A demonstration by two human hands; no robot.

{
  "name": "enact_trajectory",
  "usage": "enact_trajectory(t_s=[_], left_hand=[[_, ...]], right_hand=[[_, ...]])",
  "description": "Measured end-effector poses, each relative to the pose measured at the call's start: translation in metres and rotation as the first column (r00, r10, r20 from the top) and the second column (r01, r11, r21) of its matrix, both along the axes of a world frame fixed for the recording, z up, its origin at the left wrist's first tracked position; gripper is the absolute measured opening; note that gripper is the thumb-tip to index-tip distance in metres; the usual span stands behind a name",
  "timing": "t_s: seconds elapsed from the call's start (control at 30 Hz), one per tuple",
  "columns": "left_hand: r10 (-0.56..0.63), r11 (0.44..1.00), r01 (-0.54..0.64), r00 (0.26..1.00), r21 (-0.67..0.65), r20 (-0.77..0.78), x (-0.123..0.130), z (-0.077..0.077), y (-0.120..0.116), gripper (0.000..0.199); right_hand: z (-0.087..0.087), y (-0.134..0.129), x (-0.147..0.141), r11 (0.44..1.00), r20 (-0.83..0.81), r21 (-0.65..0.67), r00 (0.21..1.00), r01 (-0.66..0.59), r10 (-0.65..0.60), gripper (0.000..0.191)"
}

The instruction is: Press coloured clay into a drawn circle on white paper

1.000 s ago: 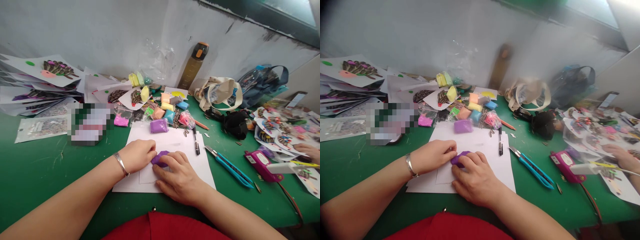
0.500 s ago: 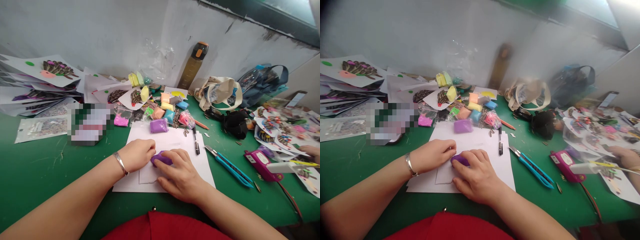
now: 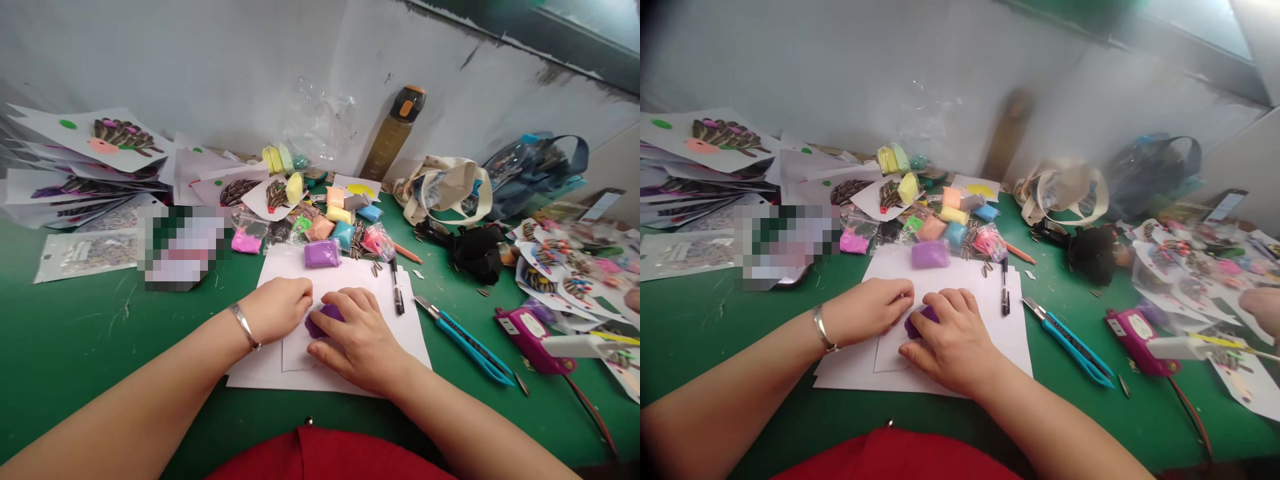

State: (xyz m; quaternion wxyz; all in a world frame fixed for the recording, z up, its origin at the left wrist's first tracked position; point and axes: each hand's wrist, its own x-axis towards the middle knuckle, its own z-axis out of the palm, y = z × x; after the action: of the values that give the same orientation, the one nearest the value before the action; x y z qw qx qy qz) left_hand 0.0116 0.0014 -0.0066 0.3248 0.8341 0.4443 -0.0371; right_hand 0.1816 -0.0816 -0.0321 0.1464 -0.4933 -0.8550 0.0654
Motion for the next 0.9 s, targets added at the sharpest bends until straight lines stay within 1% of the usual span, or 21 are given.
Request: enact_trajectory(t_s=[0.1, 0.23, 0.4, 0.5, 0.6, 0.73, 0.9], left_hand=[[0.003, 1.0, -0.003, 1.0, 0.026, -0.009, 0.0, -0.0012, 0.0007, 0.019], [0.003, 1.0, -0.003, 1.0, 0.001, -0.014, -0.0002, -0.0016, 0.0002, 0.021], [0.013, 1.0, -0.013, 1.0, 0.003, -0.017, 0.0003, -0.0005, -0.0007, 0.021], [0.003, 1.0, -0.003, 1.0, 0.005, -0.016, 0.0012, 0.0012, -0.0006, 0.021], [0.003, 1.0, -0.003, 1.0, -0.005, -0.018, 0.0016, 0.0025, -0.0006, 0.021], [0.009, 1.0, -0.009, 1.0, -0.009, -0.021, 0.0011, 0.0026, -0.0006, 0.021], [-0.002, 1.0, 0.002, 0.999, 0.007, -0.034, 0.0013, 0.0021, 0.0, 0.022]], right_hand=[[-0.001, -0.0013, 0.002, 1.0, -0.044, 0.002, 0.999, 0.005, -0.004, 0.036], [0.0014, -0.0039, 0.0073, 0.999, -0.119, 0.028, 0.993, 0.03, -0.026, 0.034], [-0.0001, -0.0024, 0.0081, 1.0, -0.077, -0.016, 0.997, 0.02, -0.021, 0.035], [-0.0026, -0.0002, 0.0064, 0.999, -0.051, -0.011, 0.998, 0.036, -0.037, 0.033], [-0.0026, 0.0, 0.0072, 0.999, -0.063, 0.005, 0.997, 0.042, -0.042, 0.032], [0.0, -0.0022, 0.0098, 0.998, -0.119, 0.026, 0.992, 0.055, -0.052, 0.031], [-0.0021, 0.0001, 0.0054, 0.999, -0.075, -0.023, 0.997, 0.029, -0.031, 0.034]])
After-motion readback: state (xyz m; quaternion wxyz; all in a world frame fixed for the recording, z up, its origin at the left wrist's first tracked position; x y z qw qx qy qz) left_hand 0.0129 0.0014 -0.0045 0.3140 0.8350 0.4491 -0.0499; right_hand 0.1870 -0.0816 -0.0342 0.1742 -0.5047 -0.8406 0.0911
